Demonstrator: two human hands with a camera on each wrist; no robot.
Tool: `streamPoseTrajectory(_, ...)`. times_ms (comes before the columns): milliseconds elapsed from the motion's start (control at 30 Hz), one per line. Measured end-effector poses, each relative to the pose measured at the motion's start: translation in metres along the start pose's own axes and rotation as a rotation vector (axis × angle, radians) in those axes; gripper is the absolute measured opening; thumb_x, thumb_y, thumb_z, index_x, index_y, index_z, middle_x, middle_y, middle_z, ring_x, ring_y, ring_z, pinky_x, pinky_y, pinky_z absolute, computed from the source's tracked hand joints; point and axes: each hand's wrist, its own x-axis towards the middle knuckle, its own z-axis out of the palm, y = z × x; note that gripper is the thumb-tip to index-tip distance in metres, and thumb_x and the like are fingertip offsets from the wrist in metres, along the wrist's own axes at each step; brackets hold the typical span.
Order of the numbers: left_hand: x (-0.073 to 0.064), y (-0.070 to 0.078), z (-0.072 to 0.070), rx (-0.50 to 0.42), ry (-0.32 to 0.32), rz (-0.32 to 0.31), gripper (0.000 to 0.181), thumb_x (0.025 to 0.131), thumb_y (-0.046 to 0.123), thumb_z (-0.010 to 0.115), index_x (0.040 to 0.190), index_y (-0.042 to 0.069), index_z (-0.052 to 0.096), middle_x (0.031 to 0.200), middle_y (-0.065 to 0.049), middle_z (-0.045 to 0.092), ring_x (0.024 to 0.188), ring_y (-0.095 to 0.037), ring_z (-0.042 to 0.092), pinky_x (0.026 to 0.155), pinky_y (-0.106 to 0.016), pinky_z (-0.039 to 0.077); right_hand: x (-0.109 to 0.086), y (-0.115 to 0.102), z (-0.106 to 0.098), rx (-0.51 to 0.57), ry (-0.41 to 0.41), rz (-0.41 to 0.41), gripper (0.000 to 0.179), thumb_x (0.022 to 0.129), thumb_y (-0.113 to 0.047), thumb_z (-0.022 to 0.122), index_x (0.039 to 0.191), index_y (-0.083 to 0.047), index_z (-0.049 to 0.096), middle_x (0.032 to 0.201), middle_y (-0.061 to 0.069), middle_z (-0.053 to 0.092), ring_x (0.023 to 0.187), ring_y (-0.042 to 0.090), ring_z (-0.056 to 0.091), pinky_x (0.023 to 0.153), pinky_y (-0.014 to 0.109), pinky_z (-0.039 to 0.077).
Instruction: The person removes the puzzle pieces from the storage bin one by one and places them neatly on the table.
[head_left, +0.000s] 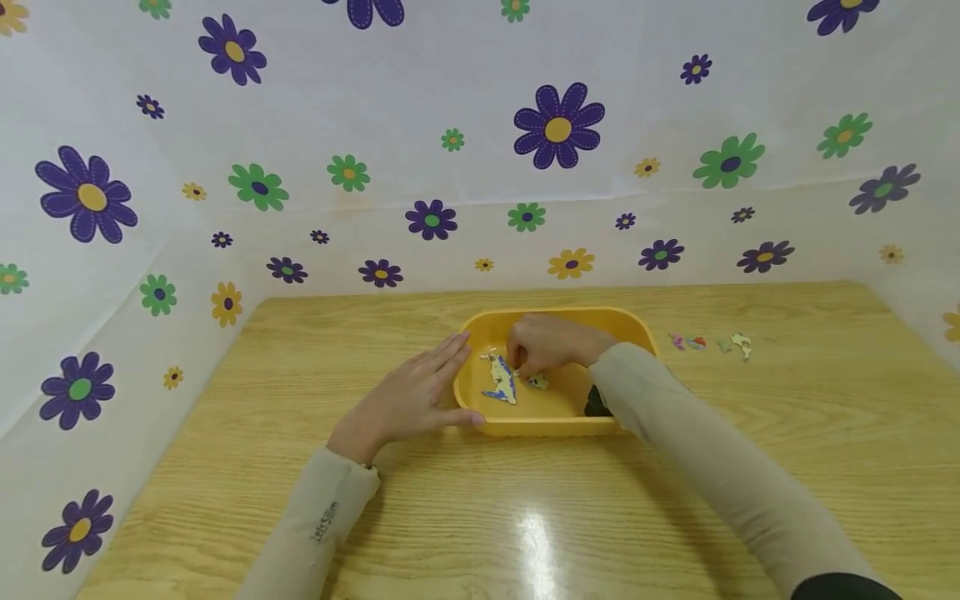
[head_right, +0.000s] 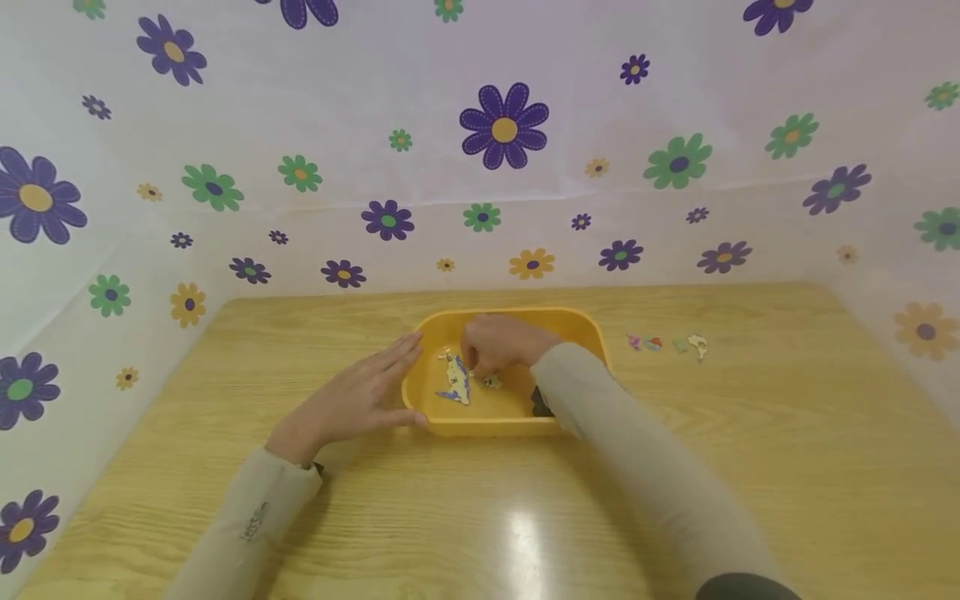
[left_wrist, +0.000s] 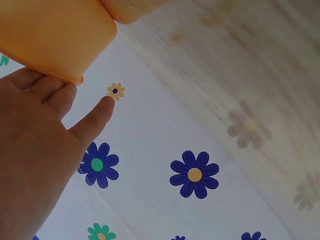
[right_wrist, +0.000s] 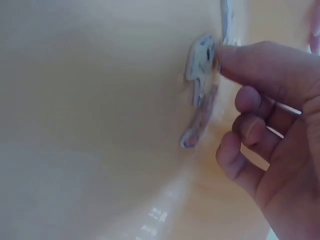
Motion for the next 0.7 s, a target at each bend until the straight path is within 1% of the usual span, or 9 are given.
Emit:
streamPoseTrajectory(67, 0.000, 0.000, 0.001, -0.003, 0.005, 0.002, 0.117, 0.085, 0.087, 0.027, 0.156, -0.006, 0.028, 0.167, -0.016, 0.014, 0.153, -0.030, 0.017, 0.121, -0.049, 0.025, -0.001, 0.000, -0.002, 0.029, 0.001, 0.004, 0.007, 0.083, -0.002, 0.076, 0.090, -0.002, 0.078, 0.085, 0.002, 0.072, 0.070, 0.010, 0.059, 0.067, 0.023, 0.054)
streamPoseTrajectory(200, -0.001, -0.001, 0.002, -0.010, 0.015, 0.006, 0.120, 0.083, 0.089, 0.022, 0.156, -0.006, 0.028, 0.167, -0.016, 0.013, 0.153, -0.031, 0.018, 0.121, -0.049, 0.025, -0.005, 0.000, -0.008, 0.062, 0.037, 0.010, 0.005, 0.084, -0.003, 0.076, 0.089, -0.002, 0.077, 0.079, 0.001, 0.068, 0.068, 0.011, 0.055, 0.062, 0.023, 0.049)
streamPoseTrajectory(267, 0.000, -0.001, 0.002, -0.016, 0.011, 0.004, 0.121, 0.082, 0.089, 0.022, 0.156, -0.006, 0.028, 0.167, -0.016, 0.013, 0.153, -0.030, 0.017, 0.121, -0.049, 0.024, -0.008, 0.002, -0.012, 0.067, 0.055, 0.023, 0.004, 0.085, -0.005, 0.076, 0.089, -0.002, 0.076, 0.076, -0.001, 0.064, 0.066, 0.010, 0.052, 0.061, 0.023, 0.046)
streamPoseTrajectory(367, 0.000, -0.002, 0.003, -0.014, 0.003, -0.004, 0.119, 0.083, 0.089, 0.024, 0.157, -0.005, 0.027, 0.167, -0.015, 0.012, 0.153, -0.030, 0.016, 0.121, -0.049, 0.023, -0.014, 0.004, -0.020, 0.078, 0.093, 0.017, 0.004, 0.085, -0.004, 0.076, 0.089, -0.001, 0.076, 0.073, 0.000, 0.060, 0.066, 0.012, 0.049, 0.062, 0.025, 0.043)
streamPoseTrajectory(467, -0.001, -0.002, 0.003, -0.015, 0.002, -0.010, 0.119, 0.084, 0.089, 0.025, 0.157, -0.005, 0.026, 0.167, -0.015, 0.011, 0.153, -0.030, 0.016, 0.121, -0.048, 0.023, -0.019, 0.005, -0.030, 0.092, 0.136, 0.010, 0.004, 0.085, -0.002, 0.075, 0.089, -0.001, 0.075, 0.073, 0.001, 0.060, 0.067, 0.014, 0.048, 0.063, 0.026, 0.043)
streamPoseTrajectory(533, -0.001, -0.002, 0.002, -0.020, 0.006, -0.005, 0.119, 0.083, 0.089, 0.025, 0.157, -0.005, 0.026, 0.167, -0.015, 0.011, 0.153, -0.030, 0.016, 0.121, -0.048, 0.023, -0.025, 0.005, -0.038, 0.078, 0.158, 0.017, 0.003, 0.085, -0.003, 0.075, 0.088, -0.001, 0.075, 0.074, 0.001, 0.060, 0.069, 0.015, 0.048, 0.065, 0.028, 0.043)
streamPoseTrajectory(633, 0.000, -0.002, 0.002, -0.030, 0.012, 0.004, 0.119, 0.084, 0.088, 0.027, 0.157, -0.006, 0.026, 0.167, -0.016, 0.012, 0.153, -0.031, 0.016, 0.121, -0.047, 0.023, -0.038, 0.002, -0.050, 0.049, 0.173, 0.063, 0.004, 0.086, -0.005, 0.076, 0.089, -0.002, 0.075, 0.075, 0.001, 0.059, 0.072, 0.017, 0.049, 0.068, 0.030, 0.043)
streamPoseTrajectory(700, 0.000, -0.002, 0.003, -0.024, 0.013, 0.001, 0.120, 0.083, 0.089, 0.024, 0.157, -0.005, 0.026, 0.167, -0.016, 0.012, 0.153, -0.031, 0.016, 0.121, -0.048, 0.023, -0.047, 0.001, -0.058, 0.029, 0.183, 0.091, 0.004, 0.087, -0.005, 0.075, 0.091, -0.003, 0.075, 0.076, 0.001, 0.059, 0.073, 0.019, 0.050, 0.069, 0.031, 0.043)
